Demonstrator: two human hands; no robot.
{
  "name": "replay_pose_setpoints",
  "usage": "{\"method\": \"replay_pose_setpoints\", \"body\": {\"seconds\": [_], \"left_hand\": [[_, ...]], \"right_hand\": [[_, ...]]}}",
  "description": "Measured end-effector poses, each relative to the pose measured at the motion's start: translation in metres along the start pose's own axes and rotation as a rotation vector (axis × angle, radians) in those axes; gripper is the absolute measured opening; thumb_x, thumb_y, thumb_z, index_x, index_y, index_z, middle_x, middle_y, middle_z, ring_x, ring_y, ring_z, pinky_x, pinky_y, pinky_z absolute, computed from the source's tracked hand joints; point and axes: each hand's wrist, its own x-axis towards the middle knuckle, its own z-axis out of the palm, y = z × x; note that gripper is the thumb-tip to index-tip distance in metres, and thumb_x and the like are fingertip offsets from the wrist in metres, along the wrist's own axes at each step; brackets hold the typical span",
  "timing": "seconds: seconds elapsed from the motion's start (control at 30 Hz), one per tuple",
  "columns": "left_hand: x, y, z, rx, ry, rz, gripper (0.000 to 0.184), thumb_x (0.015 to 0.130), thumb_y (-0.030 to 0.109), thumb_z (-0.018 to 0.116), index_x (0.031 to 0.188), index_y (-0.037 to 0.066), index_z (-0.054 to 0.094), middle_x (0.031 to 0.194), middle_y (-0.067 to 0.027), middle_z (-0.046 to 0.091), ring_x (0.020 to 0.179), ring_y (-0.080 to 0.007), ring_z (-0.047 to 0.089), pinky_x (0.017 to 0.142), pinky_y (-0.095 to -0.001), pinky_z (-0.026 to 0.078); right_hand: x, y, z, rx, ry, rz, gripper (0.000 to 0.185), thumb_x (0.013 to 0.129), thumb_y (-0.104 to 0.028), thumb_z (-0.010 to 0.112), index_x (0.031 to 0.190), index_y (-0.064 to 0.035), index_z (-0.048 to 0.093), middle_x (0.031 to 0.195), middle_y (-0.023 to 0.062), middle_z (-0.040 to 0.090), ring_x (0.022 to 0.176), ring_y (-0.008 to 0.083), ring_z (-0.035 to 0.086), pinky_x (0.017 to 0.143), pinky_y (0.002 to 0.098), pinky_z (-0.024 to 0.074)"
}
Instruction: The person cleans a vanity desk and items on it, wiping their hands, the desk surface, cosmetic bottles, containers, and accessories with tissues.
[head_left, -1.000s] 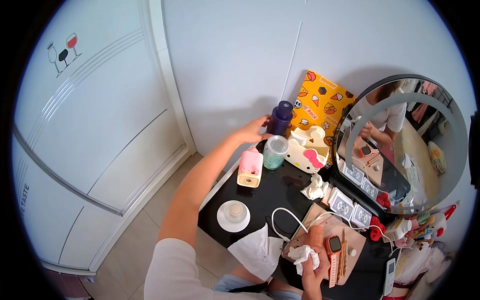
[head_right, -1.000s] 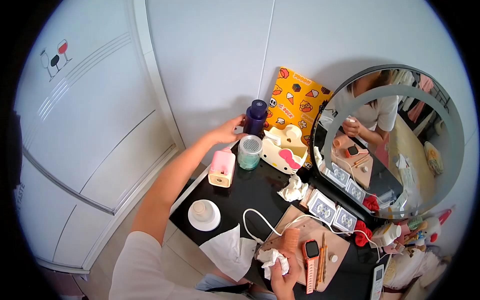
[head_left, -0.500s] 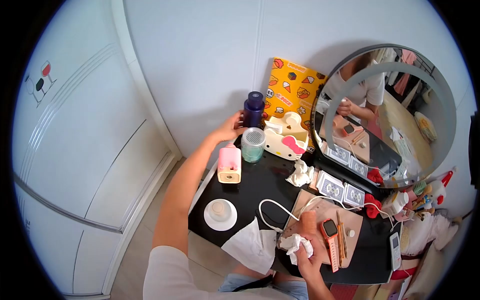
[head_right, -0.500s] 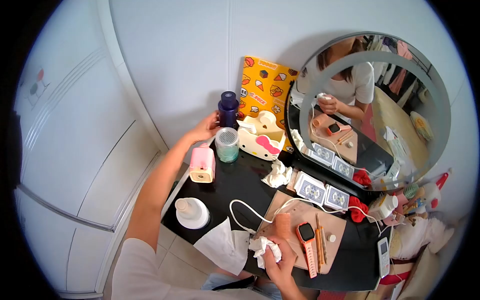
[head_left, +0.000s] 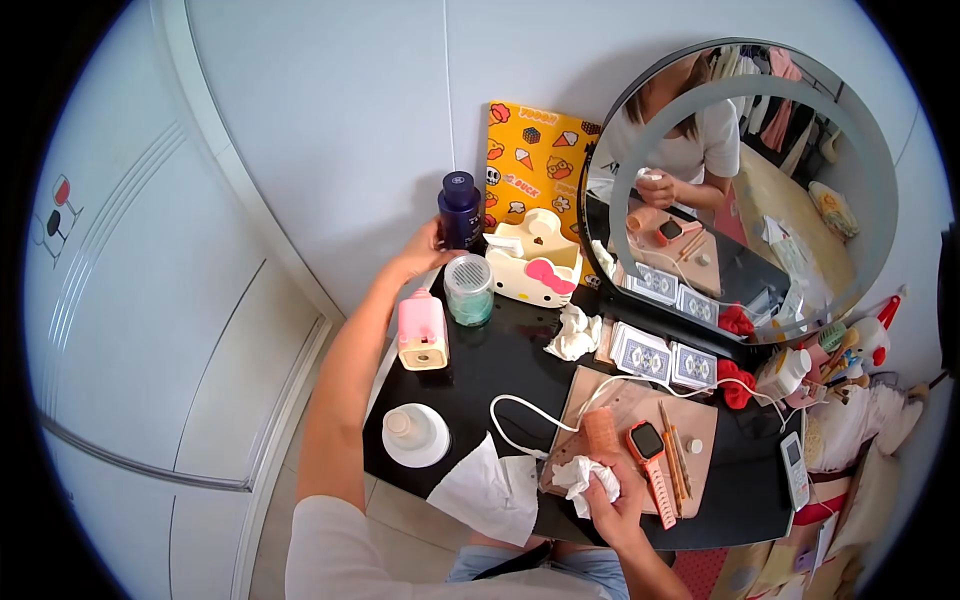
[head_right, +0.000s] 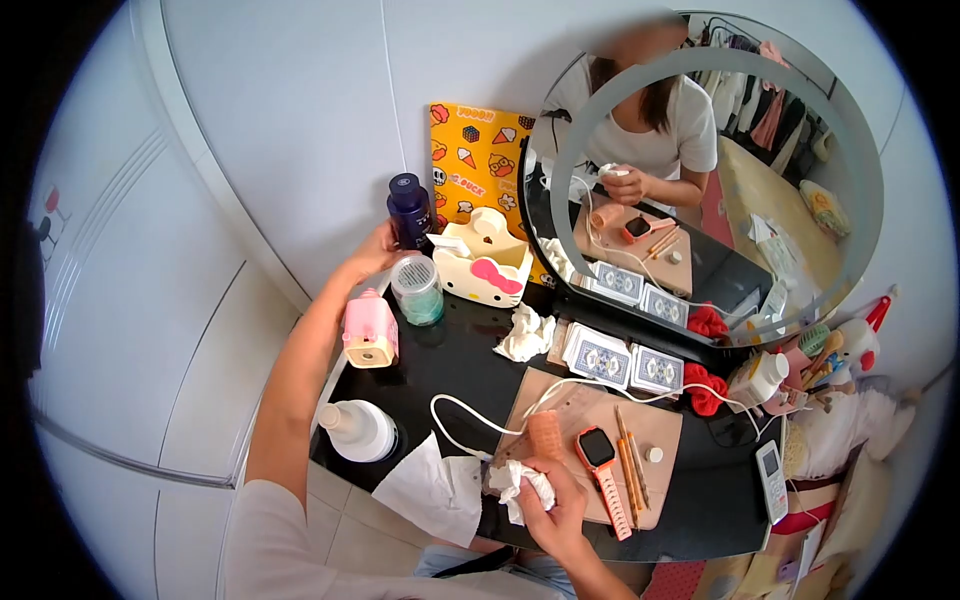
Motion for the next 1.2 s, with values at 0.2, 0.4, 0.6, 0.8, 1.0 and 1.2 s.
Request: {"method": "replay_pose_setpoints", "body": {"seconds": [0.2, 0.4, 0.6, 0.8, 1.0, 1.2], "left_hand": [[0.004, -0.005, 0.004, -0.080, -0.015, 0.149, 0.077, 0.072, -0.002, 0.073, 0.134, 0.002, 0.028, 0.132, -0.0110, 0.045, 0.120, -0.0198, 0.046, 0.105, -0.0367, 0.034], [0.005, 0.000, 0.012, -0.123, -0.057, 0.123, 0.075, 0.073, -0.007, 0.069, 0.135, 0.005, 0.028, 0.131, -0.0075, 0.047, 0.119, -0.0174, 0.047, 0.104, -0.0360, 0.036], [0.011, -0.024, 0.000, 0.192, 0.096, 0.098, 0.076, 0.070, 0.005, 0.075, 0.132, 0.002, 0.032, 0.122, -0.0129, 0.052, 0.113, -0.0236, 0.052, 0.096, -0.0370, 0.043], [0.006, -0.006, 0.005, 0.275, 0.152, 0.043, 0.077, 0.066, 0.015, 0.080, 0.126, 0.000, 0.035, 0.114, -0.0163, 0.056, 0.107, -0.0283, 0.055, 0.089, -0.0402, 0.047], [-0.004, 0.003, 0.008, 0.354, 0.197, 0.132, 0.079, 0.065, 0.015, 0.080, 0.127, 0.002, 0.033, 0.116, -0.0153, 0.054, 0.104, -0.0264, 0.055, 0.087, -0.0402, 0.047], [-0.036, 0.057, 0.002, 0.280, 0.367, -0.007, 0.061, 0.076, 0.022, 0.073, 0.127, 0.005, 0.041, 0.117, -0.0140, 0.053, 0.096, -0.0202, 0.055, 0.081, -0.0339, 0.048]], "right_hand": [[0.002, 0.003, 0.001, -0.001, -0.006, -0.009, 0.015, 0.079, -0.003, 0.061, 0.092, 0.0027, 0.060, 0.076, 0.0092, 0.061, 0.063, 0.0130, 0.056, 0.057, 0.0247, 0.0433], [0.001, 0.002, 0.002, 0.003, 0.001, 0.007, 0.014, 0.079, -0.003, 0.062, 0.092, 0.0028, 0.060, 0.076, 0.0086, 0.061, 0.064, 0.0119, 0.055, 0.057, 0.0243, 0.0435], [-0.002, 0.003, 0.000, 0.027, -0.009, 0.036, 0.015, 0.079, -0.003, 0.061, 0.093, 0.0032, 0.059, 0.077, 0.0076, 0.061, 0.066, 0.0106, 0.055, 0.057, 0.0234, 0.0434], [-0.003, 0.004, -0.001, 0.076, 0.000, 0.096, 0.014, 0.080, -0.003, 0.060, 0.094, 0.0031, 0.059, 0.077, 0.0068, 0.061, 0.067, 0.0103, 0.055, 0.059, 0.0231, 0.0436], [0.000, 0.002, -0.001, 0.020, -0.020, 0.027, 0.016, 0.080, -0.004, 0.061, 0.095, 0.0023, 0.059, 0.080, 0.0072, 0.061, 0.067, 0.0116, 0.055, 0.060, 0.0242, 0.0436], [0.012, -0.016, -0.013, 0.166, -0.022, 0.058, 0.021, 0.082, 0.000, 0.056, 0.103, 0.0007, 0.057, 0.091, 0.0079, 0.059, 0.081, 0.0113, 0.055, 0.069, 0.0232, 0.0437]]}}
